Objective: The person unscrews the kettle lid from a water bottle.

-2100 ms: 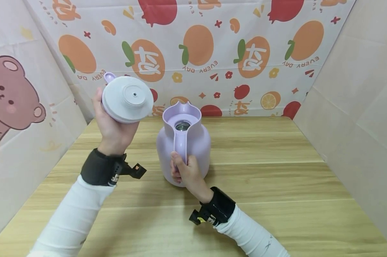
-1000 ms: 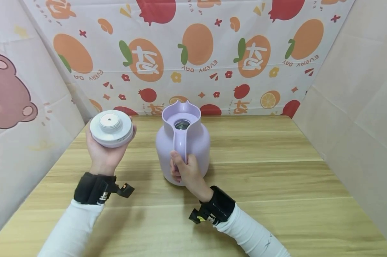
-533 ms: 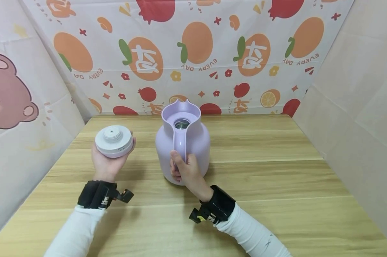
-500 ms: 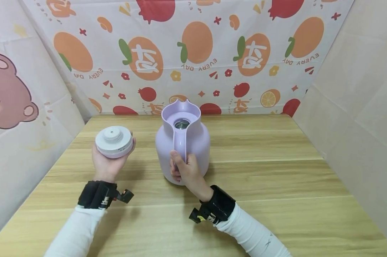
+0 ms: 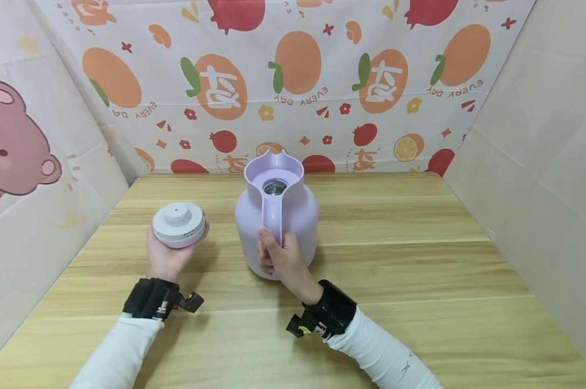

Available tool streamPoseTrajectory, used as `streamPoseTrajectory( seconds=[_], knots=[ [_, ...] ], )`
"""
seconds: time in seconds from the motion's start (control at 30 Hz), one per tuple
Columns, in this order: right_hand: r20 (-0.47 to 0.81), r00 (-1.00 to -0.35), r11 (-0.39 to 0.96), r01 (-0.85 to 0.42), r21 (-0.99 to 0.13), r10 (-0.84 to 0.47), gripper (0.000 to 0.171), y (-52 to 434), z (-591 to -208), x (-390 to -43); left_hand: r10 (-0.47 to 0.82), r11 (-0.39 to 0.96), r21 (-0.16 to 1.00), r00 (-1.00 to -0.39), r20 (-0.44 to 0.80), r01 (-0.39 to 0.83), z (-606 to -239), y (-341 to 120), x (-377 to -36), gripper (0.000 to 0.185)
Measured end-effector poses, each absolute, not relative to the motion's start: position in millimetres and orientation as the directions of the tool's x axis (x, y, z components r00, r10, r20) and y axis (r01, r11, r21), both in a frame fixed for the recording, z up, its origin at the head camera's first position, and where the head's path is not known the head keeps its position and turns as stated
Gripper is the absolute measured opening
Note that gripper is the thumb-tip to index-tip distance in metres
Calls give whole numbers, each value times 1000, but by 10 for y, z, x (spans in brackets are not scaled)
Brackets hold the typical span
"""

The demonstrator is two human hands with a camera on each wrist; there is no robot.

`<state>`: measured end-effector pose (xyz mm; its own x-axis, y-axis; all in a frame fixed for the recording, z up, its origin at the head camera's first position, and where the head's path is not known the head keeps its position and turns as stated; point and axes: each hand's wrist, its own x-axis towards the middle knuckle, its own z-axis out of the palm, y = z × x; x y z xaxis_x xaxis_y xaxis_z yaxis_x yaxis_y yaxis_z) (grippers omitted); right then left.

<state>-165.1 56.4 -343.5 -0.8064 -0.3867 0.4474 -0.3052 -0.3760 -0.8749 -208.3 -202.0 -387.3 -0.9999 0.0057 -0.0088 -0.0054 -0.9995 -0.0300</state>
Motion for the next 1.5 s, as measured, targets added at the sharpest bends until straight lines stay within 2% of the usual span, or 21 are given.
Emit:
streamPoseTrajectory(
  seconds=[0.8, 1.27, 1.5],
  knots=[
    [429, -818, -370, -290, -883, -382, 44, 548, -3374, -1701, 27, -996, 88, -998, -58, -32, -4145, -2072, -2146, 48],
    [423, -819, -361, -287, -887, -388, 43, 543, -3359, -1724, -33, -928, 372, -994, -102, -7, -4197, -2081, -2178, 48],
    [420, -822, -368, -281, -886, -385, 43, 544, -3369, -1717, -77, -900, 436, -985, -155, 2, -4244, -2111, -2193, 46]
  ],
)
